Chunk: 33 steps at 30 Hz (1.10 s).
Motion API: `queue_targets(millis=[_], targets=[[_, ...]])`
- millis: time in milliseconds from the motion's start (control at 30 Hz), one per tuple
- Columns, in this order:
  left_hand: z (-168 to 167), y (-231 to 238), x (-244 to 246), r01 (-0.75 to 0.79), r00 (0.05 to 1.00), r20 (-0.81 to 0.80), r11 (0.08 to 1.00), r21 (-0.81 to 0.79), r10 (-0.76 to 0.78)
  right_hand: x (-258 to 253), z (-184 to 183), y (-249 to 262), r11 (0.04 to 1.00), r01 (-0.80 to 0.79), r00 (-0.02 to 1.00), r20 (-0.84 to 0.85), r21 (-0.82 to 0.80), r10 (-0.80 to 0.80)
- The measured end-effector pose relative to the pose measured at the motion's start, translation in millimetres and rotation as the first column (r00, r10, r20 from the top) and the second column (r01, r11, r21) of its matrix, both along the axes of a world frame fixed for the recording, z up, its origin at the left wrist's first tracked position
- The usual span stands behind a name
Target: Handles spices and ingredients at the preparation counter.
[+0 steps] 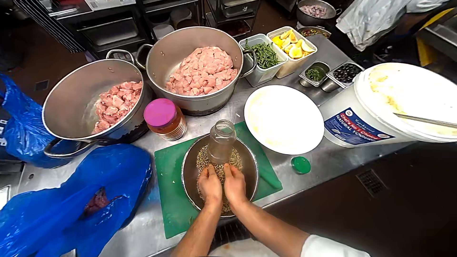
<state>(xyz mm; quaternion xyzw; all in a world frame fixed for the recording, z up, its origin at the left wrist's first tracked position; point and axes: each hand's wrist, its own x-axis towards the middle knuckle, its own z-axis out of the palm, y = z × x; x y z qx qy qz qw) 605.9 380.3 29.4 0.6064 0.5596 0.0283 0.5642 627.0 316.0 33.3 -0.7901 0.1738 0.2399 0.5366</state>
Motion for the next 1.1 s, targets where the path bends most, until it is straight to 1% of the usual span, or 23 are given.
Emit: queue_targets(millis=[67, 133, 200, 267, 400, 500, 567, 633, 700, 733, 767, 800, 833, 867, 900, 933, 967, 1033, 1100], targets=[[1.5, 4.3, -4.9, 0.051, 0.999, 0.005, 0.998, 0.029, -0.051, -0.8, 4.2, -2.6, 0.994, -0.108, 0.993, 0.044, -0.036, 0.109], [10.8, 14.0, -10.6, 0.187, 0.982, -0.033, 0.979, 0.074, -0.185, 0.7, 13.7, -6.7, 0.962, -0.253, 0.965, 0.037, -0.101, 0.258], [23.7, 25.8, -11.6, 0.310, 0.950, -0.076, 0.942, 0.127, -0.303, 3.9, 25.1, -13.2, 0.910, -0.388, 0.918, 0.028, -0.146, 0.396], [33.4, 37.8, -12.8, 0.406, 0.912, -0.121, 0.903, 0.141, -0.391, 4.7, 33.1, -21.2, 0.883, -0.433, 0.889, 0.077, -0.183, 0.452], [45.4, 49.0, -10.3, 0.570, 0.808, -0.252, 0.816, 0.102, -0.533, 17.9, 54.5, -27.5, 0.897, -0.362, 0.892, 0.187, -0.252, 0.412], [47.0, 46.8, -8.5, 0.646, 0.750, -0.322, 0.745, 0.168, -0.578, 29.9, 63.3, -24.3, 0.890, -0.344, 0.872, 0.249, -0.299, 0.421], [47.8, 47.7, -9.0, 0.683, 0.719, -0.353, 0.704, 0.195, -0.599, 33.2, 62.8, -25.4, 0.853, -0.396, 0.833, 0.259, -0.341, 0.490], [48.1, 51.8, -9.2, 0.706, 0.699, -0.367, 0.675, 0.215, -0.614, 35.1, 61.8, -28.5, 0.787, -0.476, 0.773, 0.239, -0.392, 0.587], [48.7, 55.5, -9.3, 0.709, 0.701, -0.365, 0.655, 0.262, -0.613, 33.4, 64.1, -32.0, 0.733, -0.474, 0.714, 0.274, -0.489, 0.645], [47.9, 56.9, -8.6, 0.704, 0.709, -0.355, 0.646, 0.296, -0.610, 33.1, 65.8, -33.9, 0.738, -0.414, 0.678, 0.361, -0.533, 0.641], [45.5, 58.7, -7.3, 0.695, 0.719, -0.335, 0.635, 0.338, -0.609, 35.5, 67.1, -35.2, 0.767, -0.322, 0.622, 0.487, -0.555, 0.613], [40.8, 60.6, -6.0, 0.685, 0.727, -0.310, 0.618, 0.386, -0.612, 41.1, 70.2, -35.8, 0.807, -0.237, 0.559, 0.603, -0.541, 0.569], [34.6, 62.2, -4.6, 0.678, 0.729, -0.290, 0.595, 0.432, -0.620, 49.4, 74.5, -35.3, 0.841, -0.180, 0.516, 0.680, -0.509, 0.522], [28.1, 63.4, -2.8, 0.669, 0.730, -0.274, 0.574, 0.472, -0.626, 59.9, 78.9, -34.0, 0.859, -0.156, 0.498, 0.712, -0.487, 0.494], [21.3, 63.8, -0.4, 0.650, 0.737, -0.250, 0.557, 0.517, -0.627, 71.9, 82.3, -32.3, 0.858, -0.166, 0.499, 0.709, -0.486, 0.498], [15.5, 63.8, 2.3, 0.633, 0.742, -0.233, 0.544, 0.551, -0.629, 83.7, 85.5, -30.5, 0.840, -0.218, 0.524, 0.666, -0.497, 0.531], [10.2, 63.9, 5.0, 0.622, 0.743, -0.222, 0.530, 0.576, -0.631, 94.6, 88.6, -28.6, 0.804, -0.302, 0.558, 0.588, -0.512, 0.585], [2.3, 64.2, 10.5, 0.631, 0.730, -0.221, 0.514, 0.581, -0.647, 110.9, 92.9, -26.5, 0.733, -0.461, 0.593, 0.441, -0.499, 0.673], [-3.7, 65.2, 15.4, 0.660, 0.701, -0.208, 0.509, 0.553, -0.682, 115.6, 96.4, -30.4, 0.710, -0.537, 0.584, 0.406, -0.456, 0.703]])
